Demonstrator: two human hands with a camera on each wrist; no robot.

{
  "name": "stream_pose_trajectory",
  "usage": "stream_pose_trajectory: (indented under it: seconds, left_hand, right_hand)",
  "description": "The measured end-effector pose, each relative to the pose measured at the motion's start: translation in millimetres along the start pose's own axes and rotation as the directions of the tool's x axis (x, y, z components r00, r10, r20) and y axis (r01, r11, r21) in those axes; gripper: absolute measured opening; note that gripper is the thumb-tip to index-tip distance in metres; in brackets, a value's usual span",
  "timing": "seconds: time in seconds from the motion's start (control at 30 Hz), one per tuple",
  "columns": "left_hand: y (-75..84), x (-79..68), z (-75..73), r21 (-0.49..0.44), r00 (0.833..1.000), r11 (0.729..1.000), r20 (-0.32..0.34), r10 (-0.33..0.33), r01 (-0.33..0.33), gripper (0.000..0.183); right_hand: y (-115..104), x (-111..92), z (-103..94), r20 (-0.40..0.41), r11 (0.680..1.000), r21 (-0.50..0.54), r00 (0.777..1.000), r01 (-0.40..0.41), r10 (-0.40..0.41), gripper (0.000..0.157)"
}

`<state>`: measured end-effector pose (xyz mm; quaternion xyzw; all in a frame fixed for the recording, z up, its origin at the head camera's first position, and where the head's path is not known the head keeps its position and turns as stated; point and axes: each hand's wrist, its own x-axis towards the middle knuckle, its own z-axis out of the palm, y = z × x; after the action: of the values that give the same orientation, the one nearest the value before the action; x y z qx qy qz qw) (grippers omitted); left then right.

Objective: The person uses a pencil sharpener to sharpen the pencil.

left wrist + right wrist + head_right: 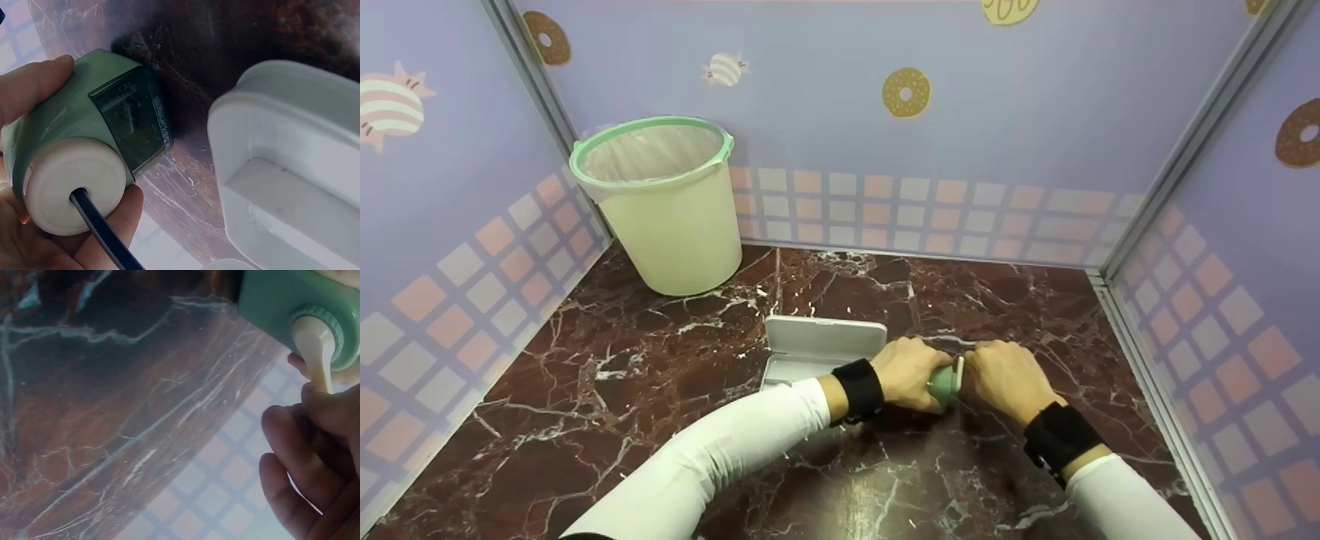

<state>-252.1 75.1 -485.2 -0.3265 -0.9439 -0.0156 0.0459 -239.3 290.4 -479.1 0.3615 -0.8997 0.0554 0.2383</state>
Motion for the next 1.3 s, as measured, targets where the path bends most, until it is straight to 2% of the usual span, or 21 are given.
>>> stream_pose_trajectory:
  seconds: [0.23,0.7,1.0,1.3]
  left_hand:
    - [-4.3,0.6,-0.5,-0.024,1.000,1.000,-0.002,0.005,-0.005,0.038]
    - [-11.5,-0.3,-2.4,-0.063,1.000,0.998,-0.005,0.013,-0.013,0.040]
    - [-9.8,-2.5,-1.7,-0.084,1.000,0.996,-0.019,0.011,-0.012,0.041]
    - [-3.0,-1.9,0.2,-0.058,1.000,0.998,-0.013,0.014,-0.015,0.037]
  right_hand:
    - [-2,2,1.2,0.008,1.000,0.007,1.000,-0.020,0.020,0.020]
    - [7,5,12.2,0.032,1.000,0.021,0.999,-0.002,0.001,0.014]
    - [8,8,21.8,0.185,0.997,0.061,0.982,-0.044,0.032,0.023]
    - [-7,-18,27.4,0.227,0.993,0.080,0.972,-0.086,0.066,0.036]
